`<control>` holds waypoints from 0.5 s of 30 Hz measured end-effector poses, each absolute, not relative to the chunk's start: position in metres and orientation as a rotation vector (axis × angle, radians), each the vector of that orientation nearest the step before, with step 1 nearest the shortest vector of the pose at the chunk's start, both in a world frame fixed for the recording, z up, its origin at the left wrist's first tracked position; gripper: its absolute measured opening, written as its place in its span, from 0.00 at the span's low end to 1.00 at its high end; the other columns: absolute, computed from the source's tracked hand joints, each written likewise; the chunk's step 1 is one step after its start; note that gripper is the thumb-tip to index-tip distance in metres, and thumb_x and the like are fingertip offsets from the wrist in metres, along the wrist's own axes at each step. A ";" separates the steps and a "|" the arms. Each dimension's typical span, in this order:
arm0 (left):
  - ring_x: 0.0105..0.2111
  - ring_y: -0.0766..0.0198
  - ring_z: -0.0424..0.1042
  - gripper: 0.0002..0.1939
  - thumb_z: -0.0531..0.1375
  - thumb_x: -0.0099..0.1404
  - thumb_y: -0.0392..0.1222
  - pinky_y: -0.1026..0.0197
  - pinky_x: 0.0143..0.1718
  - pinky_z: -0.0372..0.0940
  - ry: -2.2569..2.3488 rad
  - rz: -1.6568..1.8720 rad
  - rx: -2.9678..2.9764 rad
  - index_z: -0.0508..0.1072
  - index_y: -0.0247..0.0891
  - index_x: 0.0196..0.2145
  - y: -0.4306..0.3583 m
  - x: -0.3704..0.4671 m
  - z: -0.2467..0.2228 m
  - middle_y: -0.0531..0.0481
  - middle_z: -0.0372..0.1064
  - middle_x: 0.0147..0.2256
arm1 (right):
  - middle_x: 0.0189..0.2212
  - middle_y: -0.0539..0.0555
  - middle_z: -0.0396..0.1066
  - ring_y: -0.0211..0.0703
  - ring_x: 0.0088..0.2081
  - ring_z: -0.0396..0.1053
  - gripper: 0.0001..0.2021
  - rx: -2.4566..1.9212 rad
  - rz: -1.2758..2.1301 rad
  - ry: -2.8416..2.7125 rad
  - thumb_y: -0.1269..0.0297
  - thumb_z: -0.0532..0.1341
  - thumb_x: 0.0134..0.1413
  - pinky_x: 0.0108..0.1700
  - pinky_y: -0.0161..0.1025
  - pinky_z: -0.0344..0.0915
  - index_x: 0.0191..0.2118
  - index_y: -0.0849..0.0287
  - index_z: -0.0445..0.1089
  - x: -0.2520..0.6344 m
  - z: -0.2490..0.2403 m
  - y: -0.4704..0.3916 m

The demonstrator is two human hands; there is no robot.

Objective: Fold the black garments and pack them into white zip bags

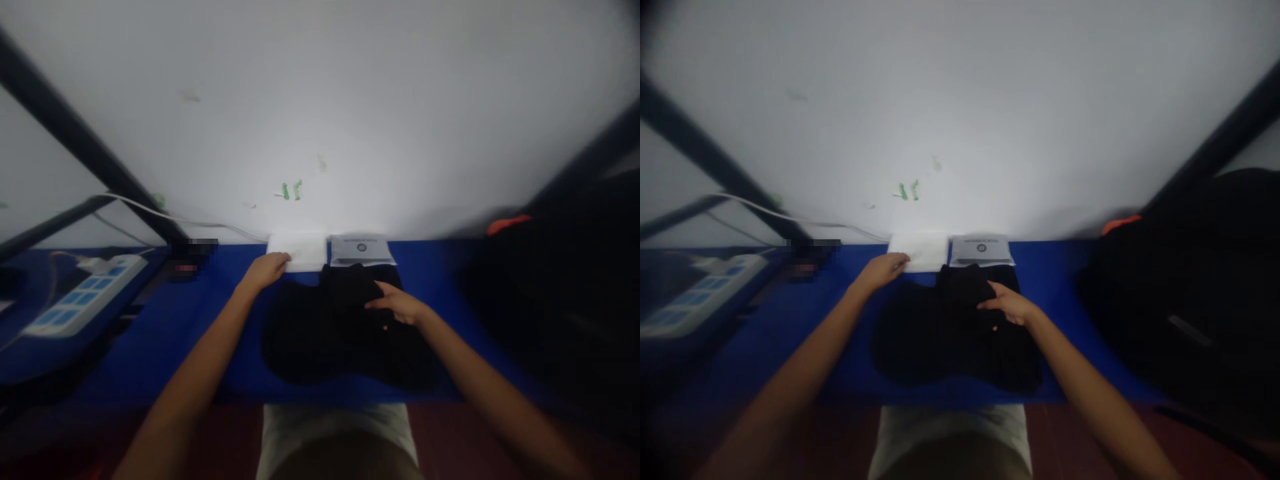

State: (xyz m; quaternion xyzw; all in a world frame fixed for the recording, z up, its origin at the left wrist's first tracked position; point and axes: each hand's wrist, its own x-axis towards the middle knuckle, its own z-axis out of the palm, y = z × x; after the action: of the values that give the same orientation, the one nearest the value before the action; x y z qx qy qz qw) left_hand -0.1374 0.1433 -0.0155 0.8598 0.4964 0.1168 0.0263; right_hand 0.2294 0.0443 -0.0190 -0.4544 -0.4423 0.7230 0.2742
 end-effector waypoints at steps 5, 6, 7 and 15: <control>0.37 0.59 0.71 0.18 0.47 0.69 0.36 0.60 0.35 0.63 1.634 0.311 2.736 0.67 0.42 0.53 0.116 -0.121 0.004 0.44 0.68 0.48 | 0.28 0.47 0.72 0.38 0.19 0.71 0.30 -1.209 1.934 -1.188 0.71 0.69 0.41 0.14 0.33 0.70 0.52 0.55 0.62 0.230 -0.017 0.043; 0.36 0.59 0.71 0.17 0.48 0.68 0.35 0.61 0.33 0.62 1.633 0.245 2.765 0.69 0.42 0.51 0.110 -0.117 0.009 0.44 0.67 0.48 | 0.28 0.47 0.72 0.38 0.19 0.71 0.30 -1.207 1.933 -1.193 0.71 0.69 0.41 0.14 0.33 0.70 0.53 0.55 0.62 0.230 -0.017 0.042; 0.35 0.60 0.70 0.16 0.48 0.67 0.34 0.61 0.32 0.61 1.628 0.170 2.785 0.71 0.41 0.47 0.103 -0.115 0.013 0.44 0.66 0.47 | 0.29 0.47 0.73 0.38 0.20 0.71 0.31 -1.207 1.933 -1.199 0.71 0.69 0.41 0.14 0.32 0.70 0.53 0.55 0.62 0.230 -0.016 0.042; 0.37 0.59 0.69 0.12 0.50 0.68 0.34 0.59 0.37 0.64 1.870 0.095 2.639 0.72 0.33 0.42 0.069 -0.112 0.033 0.41 0.62 0.44 | 0.31 0.48 0.74 0.38 0.22 0.72 0.32 -1.198 1.927 -1.218 0.71 0.69 0.40 0.16 0.30 0.68 0.55 0.54 0.63 0.229 -0.019 0.041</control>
State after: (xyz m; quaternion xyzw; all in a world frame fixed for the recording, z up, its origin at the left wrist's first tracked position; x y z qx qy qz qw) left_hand -0.1118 0.0689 0.0332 0.8147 0.5773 0.0293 -0.0471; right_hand 0.2291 0.0407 -0.0192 -0.4466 -0.4542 0.7184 0.2793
